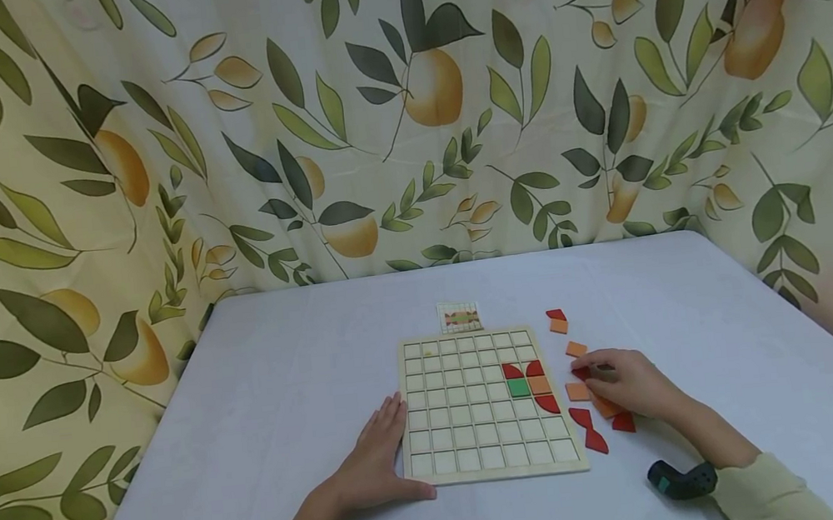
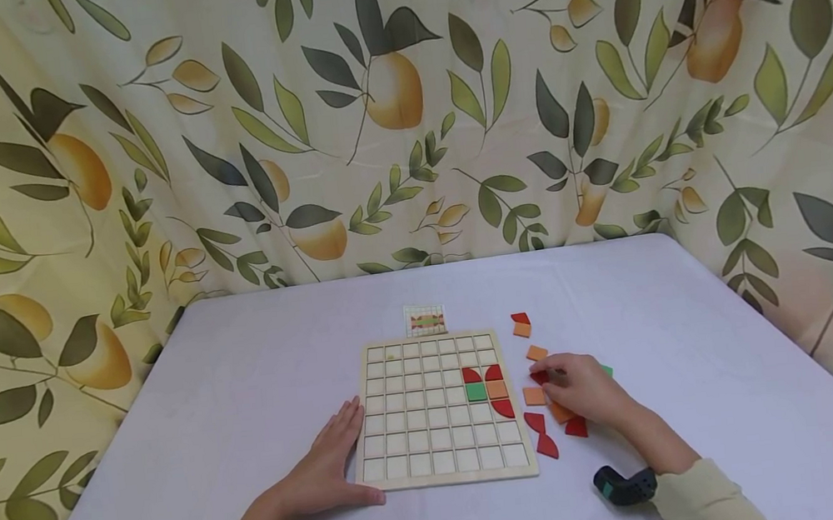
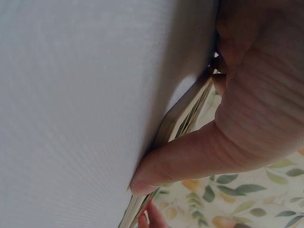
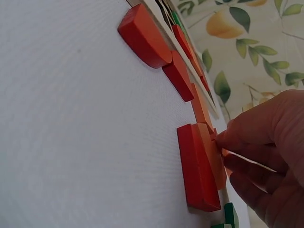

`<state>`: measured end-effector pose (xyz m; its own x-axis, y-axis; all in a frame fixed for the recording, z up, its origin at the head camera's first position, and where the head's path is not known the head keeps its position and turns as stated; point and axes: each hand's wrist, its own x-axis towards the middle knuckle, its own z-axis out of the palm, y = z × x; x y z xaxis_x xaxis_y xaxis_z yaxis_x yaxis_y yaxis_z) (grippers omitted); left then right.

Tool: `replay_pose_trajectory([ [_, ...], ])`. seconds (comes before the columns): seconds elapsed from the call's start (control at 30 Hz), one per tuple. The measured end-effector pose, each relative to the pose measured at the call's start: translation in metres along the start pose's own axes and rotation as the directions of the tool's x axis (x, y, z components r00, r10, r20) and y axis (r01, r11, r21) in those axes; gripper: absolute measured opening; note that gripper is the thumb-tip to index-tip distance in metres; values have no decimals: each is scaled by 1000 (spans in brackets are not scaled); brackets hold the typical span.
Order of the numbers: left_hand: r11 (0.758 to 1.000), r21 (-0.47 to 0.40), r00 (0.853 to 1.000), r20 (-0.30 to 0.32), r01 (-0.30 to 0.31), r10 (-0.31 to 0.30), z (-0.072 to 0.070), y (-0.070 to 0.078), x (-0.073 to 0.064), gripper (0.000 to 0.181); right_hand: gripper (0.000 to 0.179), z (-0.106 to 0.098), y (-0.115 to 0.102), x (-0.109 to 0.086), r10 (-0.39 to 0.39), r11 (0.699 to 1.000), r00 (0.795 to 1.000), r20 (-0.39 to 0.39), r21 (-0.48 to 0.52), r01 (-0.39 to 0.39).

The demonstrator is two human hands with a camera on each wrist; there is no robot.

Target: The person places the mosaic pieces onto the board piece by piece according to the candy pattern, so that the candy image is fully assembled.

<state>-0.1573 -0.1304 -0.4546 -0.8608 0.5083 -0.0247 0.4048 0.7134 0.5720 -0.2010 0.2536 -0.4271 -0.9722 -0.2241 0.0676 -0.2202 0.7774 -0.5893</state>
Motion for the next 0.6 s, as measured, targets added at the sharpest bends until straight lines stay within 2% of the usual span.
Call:
replay_pose_trajectory([
  [0.37,1000,11,1000,6,6,-6,-1,1,0,123,26,1,-1,-1,3,999,999,-36,-35,-4],
  [0.6,1000,12,1000,8,2,-2,-1,1,0,123,28,3,-2,-2,-32,997,998,-55,-69,29],
])
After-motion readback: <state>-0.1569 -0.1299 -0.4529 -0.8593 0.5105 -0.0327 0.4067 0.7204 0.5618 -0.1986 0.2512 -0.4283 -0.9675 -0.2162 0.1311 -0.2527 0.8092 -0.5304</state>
